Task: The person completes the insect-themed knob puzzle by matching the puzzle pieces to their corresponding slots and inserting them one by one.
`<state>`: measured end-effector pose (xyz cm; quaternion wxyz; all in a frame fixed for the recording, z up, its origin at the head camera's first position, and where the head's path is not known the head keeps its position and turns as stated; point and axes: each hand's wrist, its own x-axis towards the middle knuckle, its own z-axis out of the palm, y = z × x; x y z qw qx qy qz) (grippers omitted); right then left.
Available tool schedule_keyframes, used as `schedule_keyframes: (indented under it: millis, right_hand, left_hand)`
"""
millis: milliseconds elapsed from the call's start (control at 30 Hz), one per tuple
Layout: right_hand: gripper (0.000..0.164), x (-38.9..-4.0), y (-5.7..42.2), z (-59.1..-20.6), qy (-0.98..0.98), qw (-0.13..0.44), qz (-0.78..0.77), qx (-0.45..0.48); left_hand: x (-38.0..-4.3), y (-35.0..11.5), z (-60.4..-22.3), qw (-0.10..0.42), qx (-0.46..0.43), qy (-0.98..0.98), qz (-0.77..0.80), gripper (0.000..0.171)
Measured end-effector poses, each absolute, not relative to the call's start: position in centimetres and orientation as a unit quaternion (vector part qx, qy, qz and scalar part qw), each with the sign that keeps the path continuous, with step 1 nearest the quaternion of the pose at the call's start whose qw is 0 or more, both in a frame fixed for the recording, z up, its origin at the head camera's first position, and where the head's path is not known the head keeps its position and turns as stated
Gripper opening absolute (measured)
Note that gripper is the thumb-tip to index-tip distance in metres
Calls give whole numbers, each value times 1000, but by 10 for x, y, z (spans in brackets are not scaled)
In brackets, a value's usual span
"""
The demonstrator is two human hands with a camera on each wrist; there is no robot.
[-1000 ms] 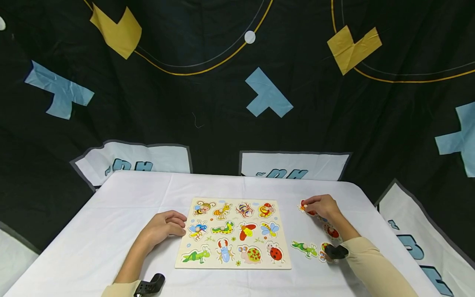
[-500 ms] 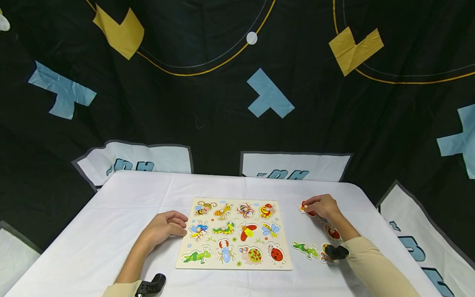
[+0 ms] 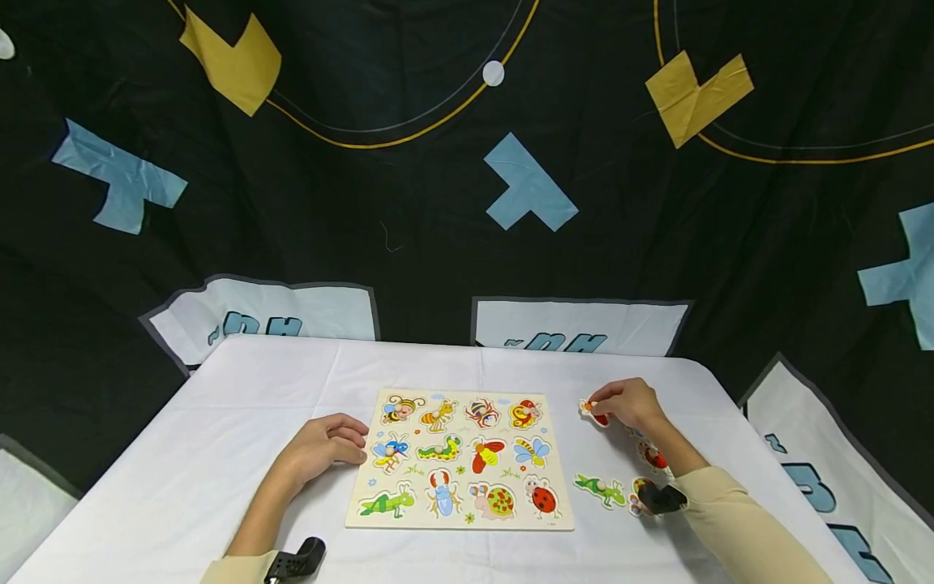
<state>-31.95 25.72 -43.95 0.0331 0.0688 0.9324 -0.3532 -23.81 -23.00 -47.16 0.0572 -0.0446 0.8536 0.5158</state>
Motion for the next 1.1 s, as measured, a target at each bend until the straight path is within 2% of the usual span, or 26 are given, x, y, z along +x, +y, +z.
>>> schedule_keyframes:
  millis: [733,1100]
  right_hand:
    - [14,-307,231,-431,926,34,-376,22]
    - [17,-304,214,-434,930,39,-365,5]
  left_hand:
    - [-240,-231,-473,59,-44,850,522,48]
    - [-238,-231,-471,59,-43,852,519,48]
